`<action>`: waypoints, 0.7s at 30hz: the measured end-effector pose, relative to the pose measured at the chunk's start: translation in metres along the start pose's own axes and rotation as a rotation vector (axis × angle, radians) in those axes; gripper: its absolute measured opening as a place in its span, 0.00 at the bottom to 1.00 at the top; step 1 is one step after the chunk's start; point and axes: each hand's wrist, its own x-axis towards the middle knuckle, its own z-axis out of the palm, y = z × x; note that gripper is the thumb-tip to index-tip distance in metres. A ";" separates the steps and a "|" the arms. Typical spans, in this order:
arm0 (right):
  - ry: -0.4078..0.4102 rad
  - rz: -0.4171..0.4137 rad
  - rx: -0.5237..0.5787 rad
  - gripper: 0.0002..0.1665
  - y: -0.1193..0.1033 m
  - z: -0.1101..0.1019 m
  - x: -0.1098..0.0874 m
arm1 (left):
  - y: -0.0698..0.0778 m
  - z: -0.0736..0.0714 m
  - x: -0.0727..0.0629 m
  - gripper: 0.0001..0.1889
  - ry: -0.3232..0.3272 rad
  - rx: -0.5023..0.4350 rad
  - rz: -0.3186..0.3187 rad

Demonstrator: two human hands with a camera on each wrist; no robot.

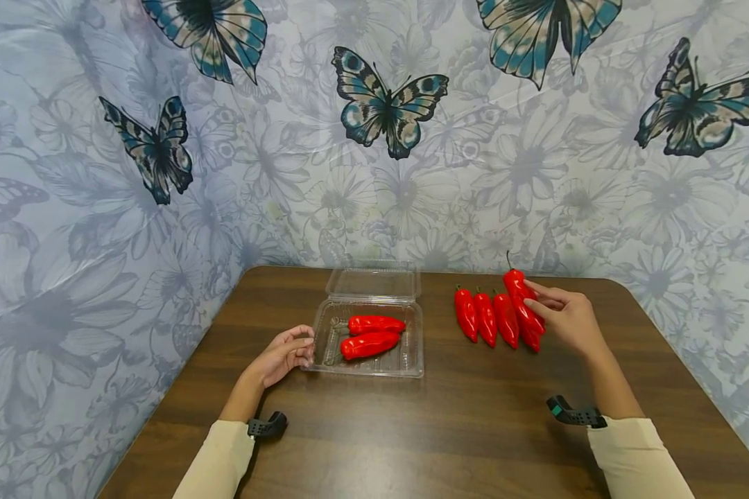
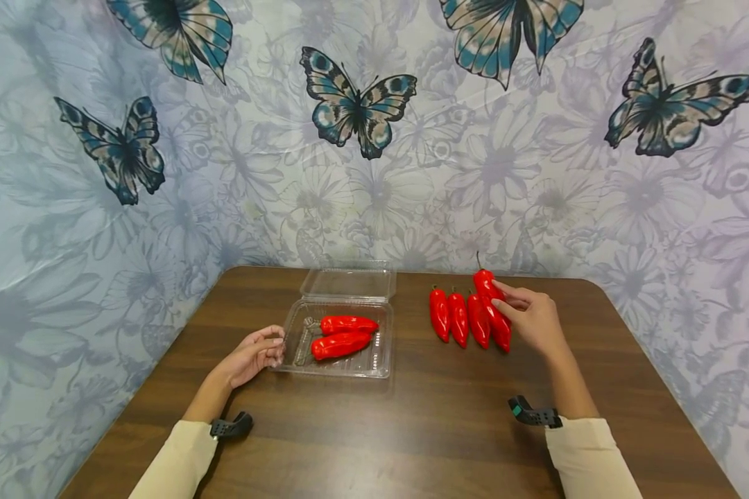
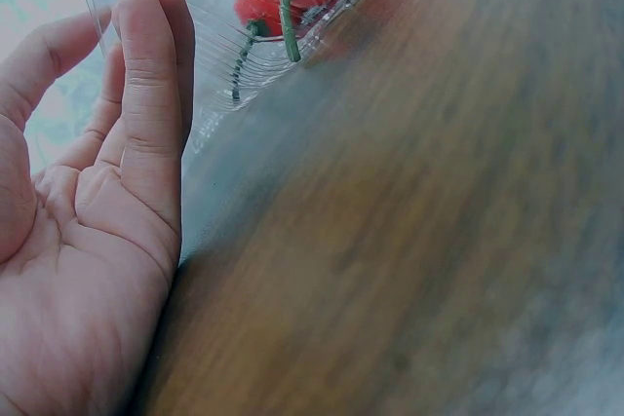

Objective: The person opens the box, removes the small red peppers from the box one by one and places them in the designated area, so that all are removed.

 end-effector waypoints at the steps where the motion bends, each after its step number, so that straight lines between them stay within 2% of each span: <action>1: 0.001 0.004 -0.003 0.26 0.002 -0.001 0.000 | 0.000 0.000 0.000 0.10 0.004 -0.002 -0.002; 8: 0.017 0.041 -0.009 0.28 0.008 -0.006 0.001 | 0.002 0.002 0.000 0.10 0.011 0.002 -0.007; 21: 0.046 0.051 0.019 0.28 0.021 -0.008 -0.002 | 0.002 0.001 -0.001 0.08 0.019 0.000 -0.012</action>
